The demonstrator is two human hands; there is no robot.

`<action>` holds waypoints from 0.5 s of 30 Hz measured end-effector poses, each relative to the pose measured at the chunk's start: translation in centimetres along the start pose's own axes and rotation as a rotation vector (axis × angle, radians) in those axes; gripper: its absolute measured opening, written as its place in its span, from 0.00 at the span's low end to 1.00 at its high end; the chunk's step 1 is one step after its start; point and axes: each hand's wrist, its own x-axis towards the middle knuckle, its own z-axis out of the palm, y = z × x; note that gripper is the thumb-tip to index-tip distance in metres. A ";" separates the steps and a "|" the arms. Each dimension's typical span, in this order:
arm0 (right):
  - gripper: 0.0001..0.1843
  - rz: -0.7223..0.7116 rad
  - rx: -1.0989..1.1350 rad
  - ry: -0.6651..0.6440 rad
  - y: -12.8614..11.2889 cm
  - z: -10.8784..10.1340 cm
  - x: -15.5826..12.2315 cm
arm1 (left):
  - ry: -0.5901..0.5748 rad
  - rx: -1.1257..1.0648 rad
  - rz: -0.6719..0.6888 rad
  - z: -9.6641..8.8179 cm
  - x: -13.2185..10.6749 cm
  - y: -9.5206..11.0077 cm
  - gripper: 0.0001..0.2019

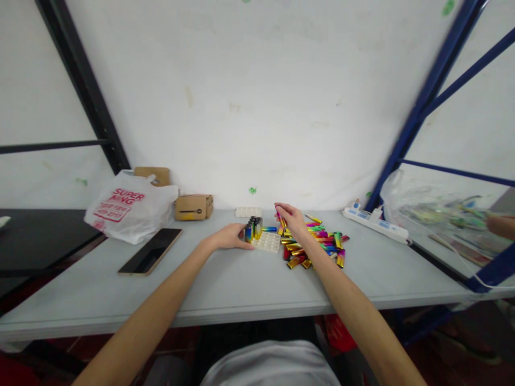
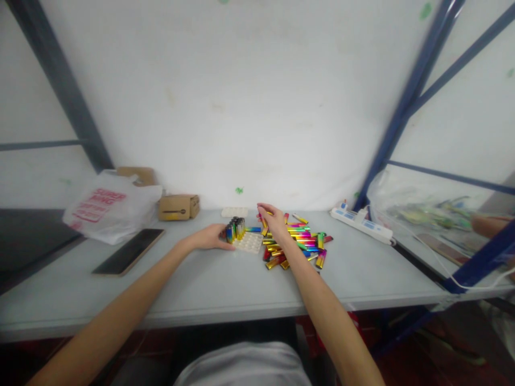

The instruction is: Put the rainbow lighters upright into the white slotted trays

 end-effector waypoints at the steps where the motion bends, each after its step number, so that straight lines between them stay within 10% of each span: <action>1: 0.28 0.010 0.007 -0.007 -0.2 0.2 -0.1 | 0.000 -0.004 0.003 0.0 0.0 0.0 0.34; 15: 0.20 0.104 0.005 -0.048 -0.7 2.2 -1.6 | 0.020 -0.014 0.001 0.3 0.1 -0.4 0.35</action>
